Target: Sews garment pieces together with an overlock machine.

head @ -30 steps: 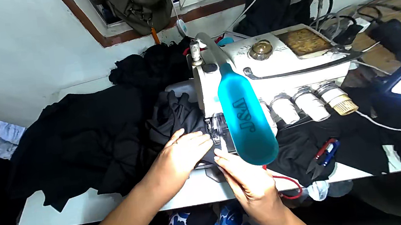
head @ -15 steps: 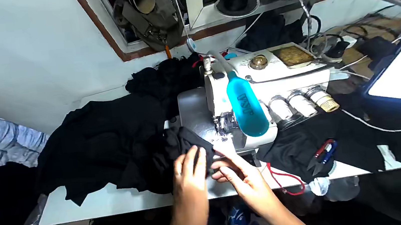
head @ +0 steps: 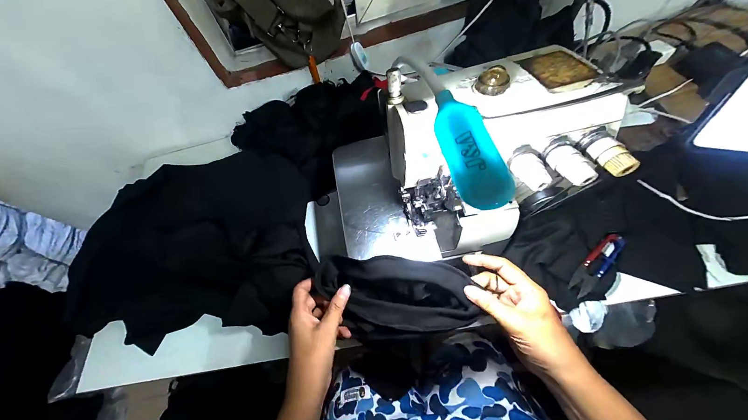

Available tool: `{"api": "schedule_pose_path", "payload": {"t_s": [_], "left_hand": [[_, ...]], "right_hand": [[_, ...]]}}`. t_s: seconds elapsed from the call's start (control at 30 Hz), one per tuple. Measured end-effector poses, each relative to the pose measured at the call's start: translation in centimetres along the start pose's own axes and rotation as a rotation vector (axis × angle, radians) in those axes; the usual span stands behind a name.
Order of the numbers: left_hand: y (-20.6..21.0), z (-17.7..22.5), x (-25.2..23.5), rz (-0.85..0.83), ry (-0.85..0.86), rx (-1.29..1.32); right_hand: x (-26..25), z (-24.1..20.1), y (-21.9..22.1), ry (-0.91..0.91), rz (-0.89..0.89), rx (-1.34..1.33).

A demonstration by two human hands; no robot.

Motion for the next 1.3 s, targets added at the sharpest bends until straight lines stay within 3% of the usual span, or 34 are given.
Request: {"api": "schedule_pose_path", "payload": {"t_s": [0.1, 0.2, 0.27, 0.33, 0.47, 0.7, 0.83, 0.97, 1.07, 1.17, 1.3], "left_hand": [[-1.2, 0.8, 0.2, -0.002, 0.111, -0.068], [-3.3, 4.7, 2.7, 0.082, 0.577, -0.430], [-4.8, 6.3, 4.5, 0.108, 0.885, -0.510], [-6.2, 6.0, 5.0, 0.061, 0.962, -0.416], [-6.9, 5.4, 5.5, -0.016, 0.992, -0.195], [-5.7, 6.5, 6.0, -0.088, 1.060, -0.181], [-5.2, 7.7, 4.5, -0.096, 0.835, -0.197], [-2.5, 9.7, 0.7, -0.210, 0.478, -0.039], [1.7, 9.4, -2.1, -0.405, 0.297, 0.031], [3.7, 9.3, -3.2, -0.418, 0.350, -0.075], [3.4, 10.3, -2.3, -0.322, 0.597, -0.279]], "right_hand": [[0.4, -1.6, -0.2, -0.152, 0.019, 0.299], [1.8, -3.3, -2.4, -0.337, 0.298, 0.632], [2.4, -2.9, -3.5, -0.279, 0.430, 0.599], [2.6, -1.9, -3.8, -0.216, 0.467, 0.444], [2.4, -0.6, -3.2, -0.170, 0.420, 0.225], [1.9, -0.7, -2.7, -0.160, 0.346, 0.000], [1.9, -2.6, -2.4, -0.271, 0.193, 0.254], [1.0, -1.7, -1.6, -0.002, -0.070, 0.155], [0.4, -1.3, -1.4, 0.101, -0.121, 0.096], [0.4, -1.4, -1.6, 0.034, -0.123, 0.133], [1.6, -1.7, -1.2, -0.173, -0.212, 0.223]]}}
Point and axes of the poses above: each hand's wrist, its own x-axis away from the middle knuckle, its own y-axis out of the palm, z = x × y, the point moved 10 cm from there along -x, towards the middle knuckle, and after that the axes turned 15 degrees about x, right-handed, at the moved point
